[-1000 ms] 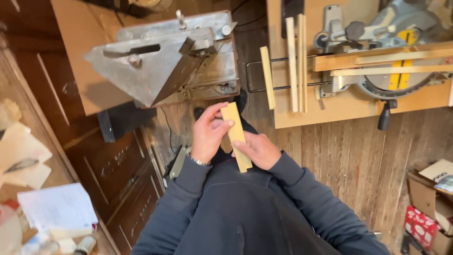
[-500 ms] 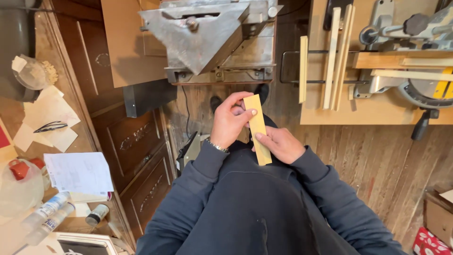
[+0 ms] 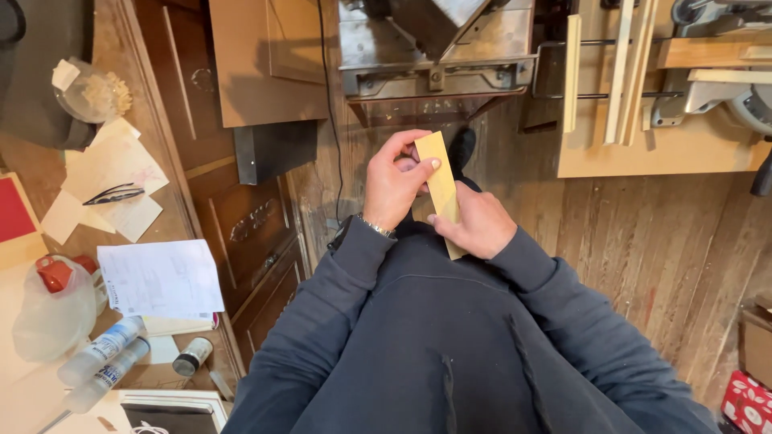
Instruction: Cutting wood molding strips to size using a manual miter guillotine and a power miter saw.
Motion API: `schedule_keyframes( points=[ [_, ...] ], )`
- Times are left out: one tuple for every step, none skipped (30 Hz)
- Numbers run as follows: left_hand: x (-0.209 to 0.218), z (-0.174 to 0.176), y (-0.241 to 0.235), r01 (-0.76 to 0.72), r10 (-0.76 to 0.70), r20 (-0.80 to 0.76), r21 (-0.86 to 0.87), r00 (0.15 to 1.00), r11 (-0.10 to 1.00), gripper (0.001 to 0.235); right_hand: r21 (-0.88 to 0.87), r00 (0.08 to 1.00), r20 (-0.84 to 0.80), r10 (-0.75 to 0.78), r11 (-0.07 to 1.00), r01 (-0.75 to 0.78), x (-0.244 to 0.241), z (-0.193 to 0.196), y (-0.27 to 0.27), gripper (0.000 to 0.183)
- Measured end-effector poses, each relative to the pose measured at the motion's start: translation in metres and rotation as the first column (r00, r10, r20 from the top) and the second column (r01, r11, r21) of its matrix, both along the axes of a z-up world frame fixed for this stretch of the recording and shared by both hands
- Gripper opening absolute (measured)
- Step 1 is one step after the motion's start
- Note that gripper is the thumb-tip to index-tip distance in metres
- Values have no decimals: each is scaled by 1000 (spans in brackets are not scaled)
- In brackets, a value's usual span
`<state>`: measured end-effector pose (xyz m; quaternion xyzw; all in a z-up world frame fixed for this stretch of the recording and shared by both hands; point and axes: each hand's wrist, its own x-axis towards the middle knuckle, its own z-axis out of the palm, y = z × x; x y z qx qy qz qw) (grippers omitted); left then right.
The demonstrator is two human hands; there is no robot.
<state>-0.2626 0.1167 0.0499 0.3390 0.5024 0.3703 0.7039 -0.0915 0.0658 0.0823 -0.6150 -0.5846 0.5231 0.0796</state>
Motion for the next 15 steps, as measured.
schedule_keyframes(
  points=[
    [-6, 0, -3, -2, 2, 3, 5, 1000, 1000, 41, 5, 1000, 3, 2, 1000, -2, -8, 2, -3, 51],
    [-13, 1, -6, -4, 4, -2, 1, 1000, 1000, 40, 11, 1000, -10, -10, 1000, 10, -16, 3, -6, 52],
    [-20, 2, -10, -7, 7, -7, -3, 1000, 1000, 39, 17, 1000, -23, -21, 1000, 22, -25, 5, -10, 53],
    [-27, 2, -13, -7, 7, -6, 0, 1000, 1000, 39, 20, 1000, -21, -22, 1000, 22, -32, 7, -12, 53],
    [-34, 2, -17, -13, 13, 12, 6, 1000, 1000, 40, 17, 1000, 1, -28, 999, 28, -39, 9, -15, 52],
    [-39, 2, -17, -18, 17, 32, 19, 999, 1000, 40, 21, 999, 25, -35, 999, 35, -45, 11, -16, 51],
    [-45, 4, -18, -16, 15, 35, 27, 999, 999, 40, 30, 999, 28, -37, 999, 37, -50, 14, -17, 51],
    [-50, 6, -20, -17, 16, 42, 30, 999, 999, 40, 47, 999, -3, -41, 998, 41, -56, 16, -18, 52],
    [-54, 8, -21, -18, 17, 50, 34, 999, 999, 40, 63, 998, -34, -44, 997, 46, -61, 18, -19, 54],
    [-59, 7, -21, -16, 14, 53, 44, 999, 999, 40, 74, 998, -31, -46, 996, 49, -64, 19, -20, 54],
    [-62, 6, -21, -16, 13, 51, 71, 999, 997, 40, 107, 998, -39, -46, 993, 50, -67, 19, -21, 54],
    [-65, 6, -23, -17, 12, 50, 95, 999, 995, 40, 136, 998, -46, -46, 989, 52, -70, 19, -23, 54],
    [-68, 7, -22, -15, 10, 54, 102, 998, 995, 40, 143, 998, -42, -48, 988, 53, -72, 20, -22, 54],
    [-70, 7, -24, -17, 11, 68, 94, 998, 995, 40, 115, 999, -3, -46, 992, 46, -75, 21, -24, 53],
    [-72, 8, -25, -19, 12, 82, 86, 997, 996, 40, 87, 998, 36, -42, 995, 39, -77, 22, -25, 54]
  ],
)
